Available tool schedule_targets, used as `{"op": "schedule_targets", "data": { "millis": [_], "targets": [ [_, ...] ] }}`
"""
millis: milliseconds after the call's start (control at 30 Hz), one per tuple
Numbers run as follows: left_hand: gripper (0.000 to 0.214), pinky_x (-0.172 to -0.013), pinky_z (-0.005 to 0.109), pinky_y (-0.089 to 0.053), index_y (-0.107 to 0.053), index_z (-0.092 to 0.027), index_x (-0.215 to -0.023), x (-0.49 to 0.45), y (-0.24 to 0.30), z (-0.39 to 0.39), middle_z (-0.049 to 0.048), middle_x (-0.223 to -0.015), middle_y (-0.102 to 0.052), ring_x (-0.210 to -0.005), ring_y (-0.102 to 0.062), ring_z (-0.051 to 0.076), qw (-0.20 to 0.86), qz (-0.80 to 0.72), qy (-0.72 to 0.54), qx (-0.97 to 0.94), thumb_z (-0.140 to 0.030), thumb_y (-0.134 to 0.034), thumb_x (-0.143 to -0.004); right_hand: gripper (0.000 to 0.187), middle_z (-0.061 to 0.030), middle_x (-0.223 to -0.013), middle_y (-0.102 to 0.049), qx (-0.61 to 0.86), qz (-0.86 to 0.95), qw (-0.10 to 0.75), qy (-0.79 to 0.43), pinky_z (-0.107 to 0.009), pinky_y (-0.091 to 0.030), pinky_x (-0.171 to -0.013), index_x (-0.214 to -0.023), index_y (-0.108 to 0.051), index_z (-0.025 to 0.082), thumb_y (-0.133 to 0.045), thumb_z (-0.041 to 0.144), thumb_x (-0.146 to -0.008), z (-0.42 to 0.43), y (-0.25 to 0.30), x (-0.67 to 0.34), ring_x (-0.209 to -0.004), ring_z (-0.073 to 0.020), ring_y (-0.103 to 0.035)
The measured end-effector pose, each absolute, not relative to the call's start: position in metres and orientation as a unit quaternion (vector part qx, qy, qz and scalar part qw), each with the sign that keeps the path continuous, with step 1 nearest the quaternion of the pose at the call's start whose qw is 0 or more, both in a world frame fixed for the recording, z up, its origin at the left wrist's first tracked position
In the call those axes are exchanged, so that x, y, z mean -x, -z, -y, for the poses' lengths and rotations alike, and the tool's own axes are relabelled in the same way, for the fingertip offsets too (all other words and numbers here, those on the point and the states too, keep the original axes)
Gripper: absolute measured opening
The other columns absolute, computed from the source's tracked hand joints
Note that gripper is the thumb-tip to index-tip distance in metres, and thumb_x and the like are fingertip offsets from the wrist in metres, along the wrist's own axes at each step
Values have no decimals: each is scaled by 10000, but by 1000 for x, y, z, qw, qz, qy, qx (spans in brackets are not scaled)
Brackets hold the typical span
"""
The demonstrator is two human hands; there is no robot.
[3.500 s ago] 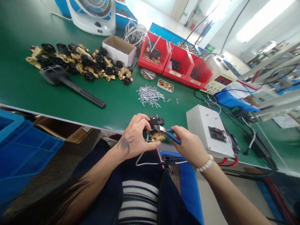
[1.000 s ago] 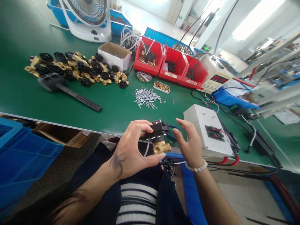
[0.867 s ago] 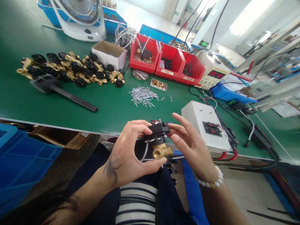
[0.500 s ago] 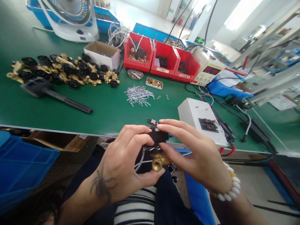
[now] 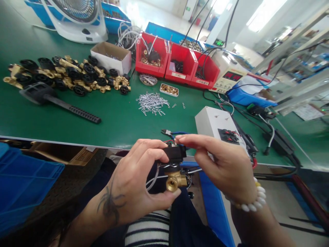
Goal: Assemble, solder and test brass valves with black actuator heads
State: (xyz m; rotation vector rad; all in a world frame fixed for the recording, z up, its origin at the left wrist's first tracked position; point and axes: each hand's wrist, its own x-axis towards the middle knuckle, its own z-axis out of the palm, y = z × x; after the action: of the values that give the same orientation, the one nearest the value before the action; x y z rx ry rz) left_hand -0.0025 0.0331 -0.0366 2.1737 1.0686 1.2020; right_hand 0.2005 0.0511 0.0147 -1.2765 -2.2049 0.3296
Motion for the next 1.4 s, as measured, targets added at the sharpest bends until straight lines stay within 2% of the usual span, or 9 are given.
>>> {"op": "schedule_targets", "data": {
  "millis": [100, 200, 333, 467, 567, 667, 1133, 1267, 1400],
  "targets": [
    [399, -968, 320, -517, -525, -185, -1010, 3, 36, -34, 91, -1154, -610, -1104, -588, 192, 201, -396, -441, -780, -265, -782, -715, 338, -31, -1237, -703, 521, 737, 358, -240, -424, -574, -993, -1247, -627, 281, -551, 198, -928, -49, -6, -202, -1102, -225, -693],
    [370, -998, 328, -499, -532, -179, -1013, 2, 35, -35, 101, -1179, -609, -1142, -574, 201, 170, -404, -451, -777, -252, -775, -743, 559, -70, -1329, -644, 486, 660, 349, -453, -424, -598, -944, -1406, -480, 293, -669, 336, -882, -46, 7, -199, -1121, -245, -682],
    [400, -1086, 333, -443, -545, -167, -1087, 4, 37, -36, 106, -1238, -593, -1221, -527, 209, 146, -386, -431, -802, -291, -781, -789, 497, -54, -1286, -656, 435, 553, 385, -597, -372, -634, -847, -1320, -529, 309, -705, 305, -856, -46, 20, -192, -1010, -213, -716],
    [409, -1110, 333, -441, -547, -164, -1133, 9, 39, -40, 119, -1291, -576, -1271, -509, 207, 171, -364, -414, -816, -427, -699, -859, 475, -54, -1247, -665, 431, 516, 435, -598, -366, -630, -847, -1274, -555, 304, -735, 296, -834, -45, 28, -189, -1012, -215, -713],
    [148, -1087, 328, -471, -559, -176, -1080, 9, 38, -42, 106, -1273, -605, -1254, -538, 176, 171, -359, -427, -812, -237, -592, -949, 458, -70, -1320, -628, 433, 523, 445, -584, -411, -611, -902, -1294, -529, 313, -695, 358, -870, -41, 33, -187, -1074, -235, -693],
    [131, -1059, 345, -504, -568, -191, -1004, 4, 37, -43, 87, -1226, -645, -1208, -580, 170, 158, -368, -450, -798, -89, -581, -925, 504, -74, -1369, -597, 435, 523, 449, -579, -426, -599, -931, -1304, -504, 319, -714, 401, -853, -37, 36, -184, -1134, -250, -665],
    [117, -1043, 321, -521, -616, -177, -884, -13, 38, -37, 76, -1160, -695, -1135, -642, 164, 140, -385, -508, -758, -64, -641, -866, 406, -43, -1179, -676, 452, 495, 506, -543, -385, -569, -956, -1169, -525, 296, -718, 435, -840, -36, 41, -174, -1073, -216, -673],
    [291, -1106, 417, -467, -591, -215, -1121, -21, 50, -38, 74, -1271, -643, -1252, -582, 217, 278, -426, -589, -628, -178, -699, -852, 417, -41, -1146, -676, 434, 471, 522, -563, -374, -582, -918, -1163, -522, 294, -729, 438, -831, -33, 44, -172, -1063, -217, -678],
    [516, -944, 457, -577, -536, -167, -1283, -24, 60, -49, 166, -1267, -655, -1160, -654, 314, 656, -341, -503, -448, -487, -621, -887, 449, -42, -1145, -677, 434, 571, 450, -532, -361, -602, -857, -1190, -509, 293, -725, 449, -829, -41, 30, -182, -993, -209, -699]
  ]
}}
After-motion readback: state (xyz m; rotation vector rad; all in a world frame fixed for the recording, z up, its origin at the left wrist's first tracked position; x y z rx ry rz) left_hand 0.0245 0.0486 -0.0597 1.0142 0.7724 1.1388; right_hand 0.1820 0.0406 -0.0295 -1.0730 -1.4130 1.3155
